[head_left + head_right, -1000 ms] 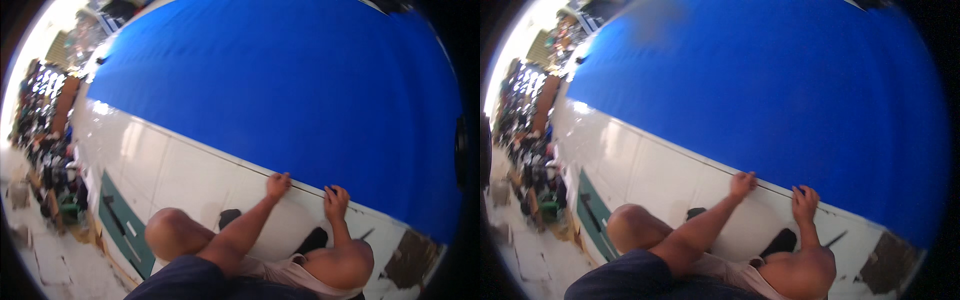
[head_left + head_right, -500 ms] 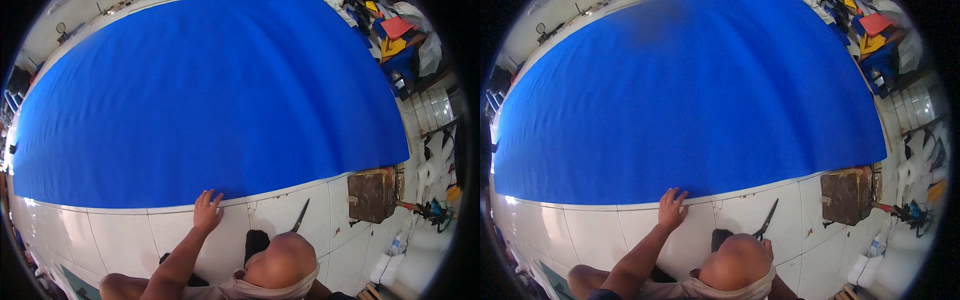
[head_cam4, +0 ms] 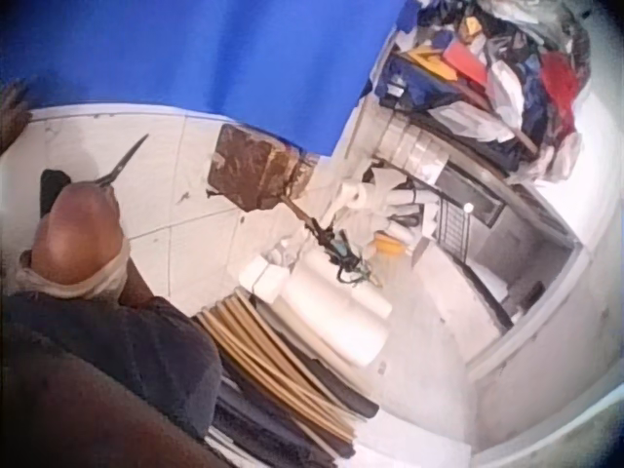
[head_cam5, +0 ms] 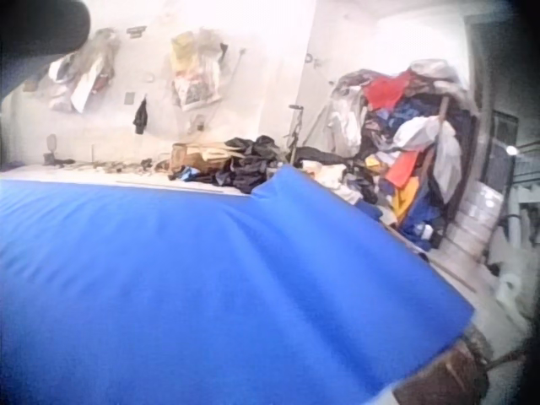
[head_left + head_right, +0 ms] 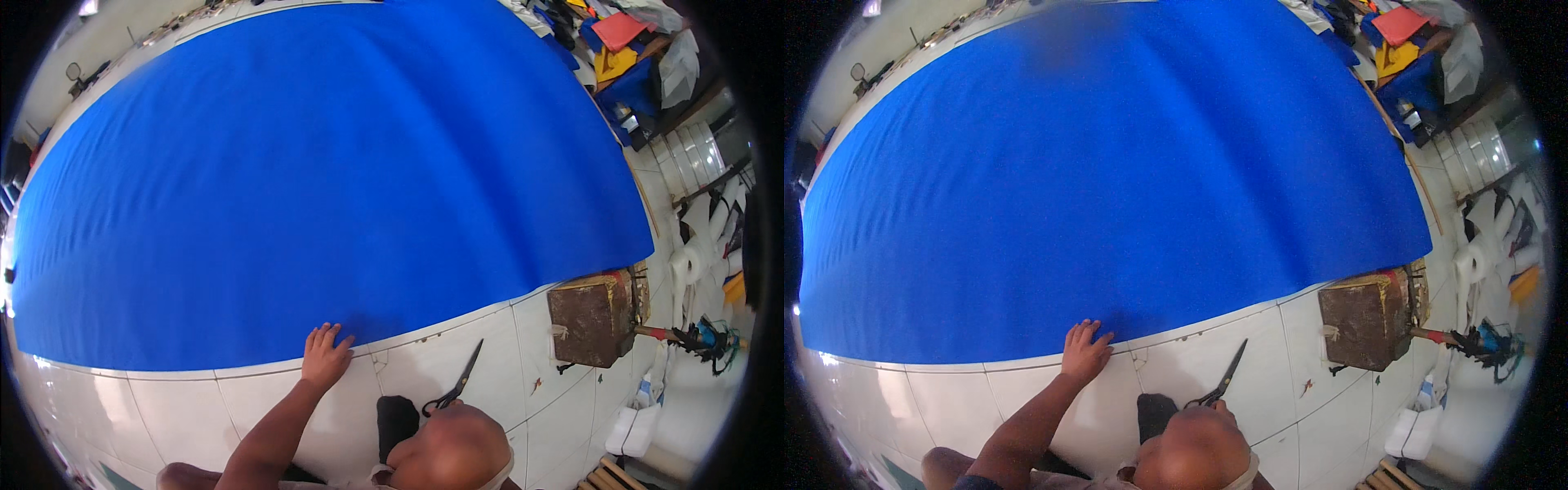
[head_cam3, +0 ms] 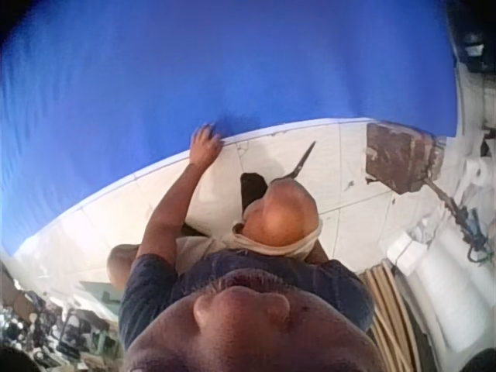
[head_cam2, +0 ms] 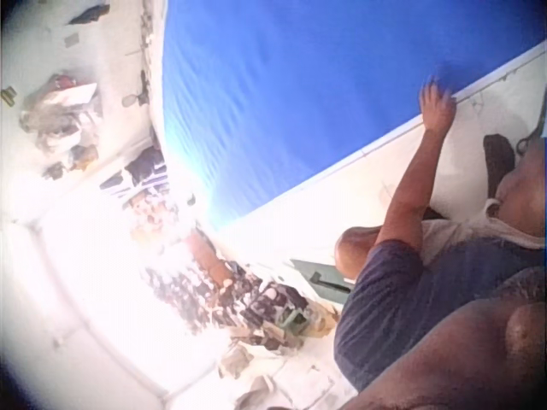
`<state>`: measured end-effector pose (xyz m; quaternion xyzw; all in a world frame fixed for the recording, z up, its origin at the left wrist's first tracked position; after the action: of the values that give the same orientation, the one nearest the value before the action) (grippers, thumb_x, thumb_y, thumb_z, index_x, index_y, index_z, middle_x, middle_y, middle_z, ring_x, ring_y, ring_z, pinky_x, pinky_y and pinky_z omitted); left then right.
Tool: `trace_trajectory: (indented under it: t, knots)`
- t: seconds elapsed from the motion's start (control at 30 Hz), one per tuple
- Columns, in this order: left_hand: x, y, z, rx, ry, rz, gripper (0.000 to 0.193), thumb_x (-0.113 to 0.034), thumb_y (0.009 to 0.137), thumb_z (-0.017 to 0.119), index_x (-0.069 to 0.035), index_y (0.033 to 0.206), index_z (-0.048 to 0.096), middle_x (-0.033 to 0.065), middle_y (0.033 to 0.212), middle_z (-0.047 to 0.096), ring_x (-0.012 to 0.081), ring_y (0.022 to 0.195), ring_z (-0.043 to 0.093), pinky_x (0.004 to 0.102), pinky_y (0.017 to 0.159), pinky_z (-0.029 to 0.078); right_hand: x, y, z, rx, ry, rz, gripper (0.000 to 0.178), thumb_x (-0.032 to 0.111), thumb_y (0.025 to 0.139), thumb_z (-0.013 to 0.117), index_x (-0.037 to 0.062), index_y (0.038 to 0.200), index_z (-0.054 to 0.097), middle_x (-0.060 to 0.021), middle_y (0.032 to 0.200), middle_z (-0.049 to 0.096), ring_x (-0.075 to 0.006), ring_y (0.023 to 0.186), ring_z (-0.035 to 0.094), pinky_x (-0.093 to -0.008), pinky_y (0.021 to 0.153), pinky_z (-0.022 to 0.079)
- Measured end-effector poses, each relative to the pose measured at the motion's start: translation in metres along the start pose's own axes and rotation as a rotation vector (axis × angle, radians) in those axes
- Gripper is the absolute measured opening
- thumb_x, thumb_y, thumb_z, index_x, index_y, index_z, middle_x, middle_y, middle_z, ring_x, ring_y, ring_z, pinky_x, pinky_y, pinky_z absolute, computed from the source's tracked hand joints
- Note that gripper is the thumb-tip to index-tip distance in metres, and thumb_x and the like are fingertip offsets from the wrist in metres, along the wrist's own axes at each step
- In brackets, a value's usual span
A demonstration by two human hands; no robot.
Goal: The person cuts a large blue textile on the floor using shears, then picks up and adjusts the fabric while kneeling, placing a weight on it.
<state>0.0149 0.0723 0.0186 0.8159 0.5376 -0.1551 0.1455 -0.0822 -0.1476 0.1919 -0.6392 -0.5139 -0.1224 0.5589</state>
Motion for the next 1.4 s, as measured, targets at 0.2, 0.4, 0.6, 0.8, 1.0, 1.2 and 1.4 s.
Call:
trace_trajectory:
  t: [0.2,0.4,0.6,0.8,1.0,1.2,1.4]
  knots:
    - [-0.003,0.011,0.003,-0.042,-0.01,0.028,0.021,-0.019,0.076,0.067,-0.013,0.096,0.066,0.01,0.116,0.055,0.032,0.116,0.048,0.049,0.102,0.035,-0.03,-0.008,-0.024,-0.09,0.15,0.173,0.048,0.043,0.082,0.063,0.0043,0.109,0.054,-0.0153,0.103,0.062,-0.0301,0.098,0.06,-0.0397,0.087,0.045]
    - [0.002,0.014,0.015,-0.021,-0.066,0.079,0.018,-0.014,0.075,0.065,-0.006,0.091,0.063,0.0122,0.115,0.056,0.0343,0.115,0.049,0.0492,0.102,0.036,-0.094,-0.012,-0.015,-0.165,0.189,0.413,0.051,0.044,0.081,0.063,0.0031,0.11,0.053,-0.0157,0.103,0.064,-0.031,0.098,0.061,-0.0403,0.087,0.045]
    - [-0.014,0.021,-0.002,0.074,-0.148,0.086,0.027,-0.014,0.075,0.065,-0.005,0.101,0.062,0.0146,0.117,0.055,0.0356,0.116,0.049,0.0483,0.102,0.037,-0.197,0.002,0.008,-0.31,0.06,0.574,0.056,0.048,0.078,0.065,0.0028,0.108,0.053,-0.0197,0.099,0.065,-0.0354,0.094,0.062,-0.0423,0.081,0.047]
    - [0.034,0.033,-0.069,0.155,-0.23,0.08,0.029,-0.013,0.077,0.064,-0.007,0.106,0.062,0.0154,0.114,0.058,0.0347,0.108,0.054,0.043,0.094,0.044,-0.182,0.013,0.006,-0.28,-0.114,0.609,0.057,0.054,0.075,0.064,0.0035,0.097,0.052,-0.02,0.088,0.064,-0.0379,0.086,0.062,-0.0441,0.075,0.047]
    - [0.165,0.0,-0.167,0.329,0.053,-0.211,0.022,-0.013,0.077,0.064,-0.005,0.098,0.062,0.0167,0.109,0.059,0.037,0.105,0.054,0.0438,0.093,0.043,-0.181,0.007,0.002,-0.258,-0.13,0.62,0.06,0.057,0.073,0.065,0.0032,0.096,0.054,-0.0179,0.087,0.065,-0.0353,0.085,0.063,-0.0432,0.075,0.048]
    - [0.303,-0.116,-0.205,0.08,0.206,-0.441,0.028,-0.011,0.077,0.064,-0.003,0.104,0.059,0.0196,0.112,0.056,0.0383,0.11,0.051,0.045,0.094,0.041,-0.147,0.026,-0.014,-0.108,-0.341,0.523,0.065,0.065,0.072,0.06,0.0036,0.093,0.059,-0.0165,0.089,0.065,-0.0347,0.088,0.064,-0.0434,0.077,0.048]
    - [0.27,-0.126,-0.169,0.333,0.214,-0.417,0.072,-0.014,0.075,0.068,-0.009,0.14,0.035,0.0239,0.145,0.027,0.0414,0.132,0.03,0.0457,0.108,0.031,-0.149,0.091,-0.1,-0.498,-0.341,0.344,0.048,0.05,0.081,0.062,0.0087,0.104,0.056,-0.0114,0.089,0.064,-0.0285,0.087,0.062,-0.0417,0.076,0.047]
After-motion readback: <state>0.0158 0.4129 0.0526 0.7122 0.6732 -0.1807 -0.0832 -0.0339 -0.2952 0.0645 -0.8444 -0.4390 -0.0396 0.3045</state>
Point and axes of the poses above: each hand's wrist, its own y-axis towards the middle knuckle, its own z-axis out of the palm, x = y × z, the point moved 2 cm from there along y, towards the middle knuckle
